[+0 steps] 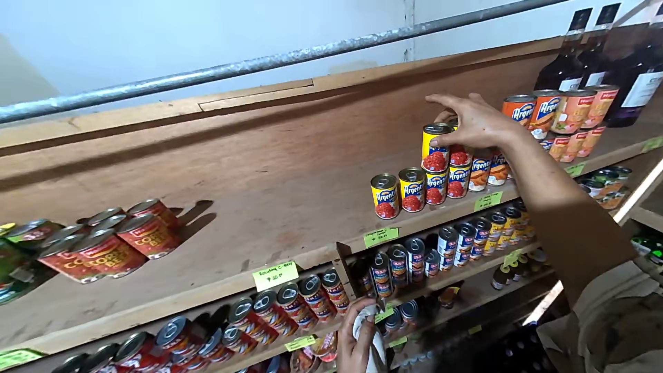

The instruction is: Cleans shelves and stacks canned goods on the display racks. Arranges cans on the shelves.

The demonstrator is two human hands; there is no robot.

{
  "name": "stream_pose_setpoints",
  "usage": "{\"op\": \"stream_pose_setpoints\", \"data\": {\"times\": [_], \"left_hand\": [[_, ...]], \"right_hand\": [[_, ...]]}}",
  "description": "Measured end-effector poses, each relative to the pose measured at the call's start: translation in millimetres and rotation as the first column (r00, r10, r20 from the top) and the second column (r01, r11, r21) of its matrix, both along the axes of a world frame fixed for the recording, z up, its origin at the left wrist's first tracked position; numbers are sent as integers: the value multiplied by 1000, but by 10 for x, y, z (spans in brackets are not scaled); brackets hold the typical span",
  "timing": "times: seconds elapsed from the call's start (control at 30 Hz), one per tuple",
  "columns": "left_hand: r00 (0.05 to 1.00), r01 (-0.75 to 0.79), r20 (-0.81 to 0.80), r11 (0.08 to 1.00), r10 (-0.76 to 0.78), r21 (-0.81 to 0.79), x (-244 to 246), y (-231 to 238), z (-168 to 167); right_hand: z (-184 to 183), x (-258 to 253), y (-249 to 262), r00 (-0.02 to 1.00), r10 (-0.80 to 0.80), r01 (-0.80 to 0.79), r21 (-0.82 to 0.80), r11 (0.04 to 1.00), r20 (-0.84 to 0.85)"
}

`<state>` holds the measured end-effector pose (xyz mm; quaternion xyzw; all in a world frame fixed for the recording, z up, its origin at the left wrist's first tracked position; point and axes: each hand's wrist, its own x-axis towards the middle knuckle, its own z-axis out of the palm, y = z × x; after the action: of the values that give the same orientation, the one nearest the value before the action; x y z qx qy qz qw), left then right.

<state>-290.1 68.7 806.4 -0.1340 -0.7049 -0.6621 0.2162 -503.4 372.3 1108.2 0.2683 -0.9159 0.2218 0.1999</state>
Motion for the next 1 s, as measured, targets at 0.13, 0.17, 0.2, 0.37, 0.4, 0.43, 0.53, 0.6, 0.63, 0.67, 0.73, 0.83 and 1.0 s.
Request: {"op": "stream_pose_setpoints", "data": {"times": [0.13,0.17,0.2,0.37,0.4,0.43,0.53,0.6,0.63,0.67,0.73,0.83,1.0], "left_hand": [[1000,-9,12,1000,9,3,0,-12,-12],[1000,-8,11,1000,7,7,-3,-15,-16],[1000,-4,10,1000,4,6,-5,-19,-18],[1000,4,6,1000,-4,8,-19,-16,-31],[1000,4,9,1000,-5,13,-20,-16,-29],[1000,4,12,1000,-4,13,-23,-15,-26],[1000,8,13,1000,-8,7,-36,-26,-40],[1000,4,17,1000,-4,6,-41,-29,-51],[1000,4,21,1000,-4,4,-41,-29,-49],[1000,3,23,1000,-3,0,-42,-29,-49],[1000,3,16,1000,-2,-12,-51,-32,-48],[1000,4,17,1000,-3,-7,-55,-27,-39],[999,3,53,1000,-3,-1,-48,-14,-11]], "right_hand": [[46,34,-13,1000,-10,10,16,1000,18],[48,37,-16,1000,-15,14,18,1000,20],[47,36,-19,1000,-19,18,18,1000,20],[45,22,-31,1000,-23,23,24,999,19],[47,20,-32,1000,-23,22,26,999,20],[50,19,-29,1000,-23,22,26,999,22],[58,25,-21,999,-23,22,31,999,28],[57,29,-21,999,-17,16,33,999,33],[52,24,-19,999,-8,7,25,1000,33],[48,20,-16,999,1,-2,16,1000,35],[42,14,-13,999,14,-14,-1,1000,36],[42,11,-24,999,9,-9,-8,1000,31],[31,0,-37,1000,-8,8,-2,1000,26]]}}
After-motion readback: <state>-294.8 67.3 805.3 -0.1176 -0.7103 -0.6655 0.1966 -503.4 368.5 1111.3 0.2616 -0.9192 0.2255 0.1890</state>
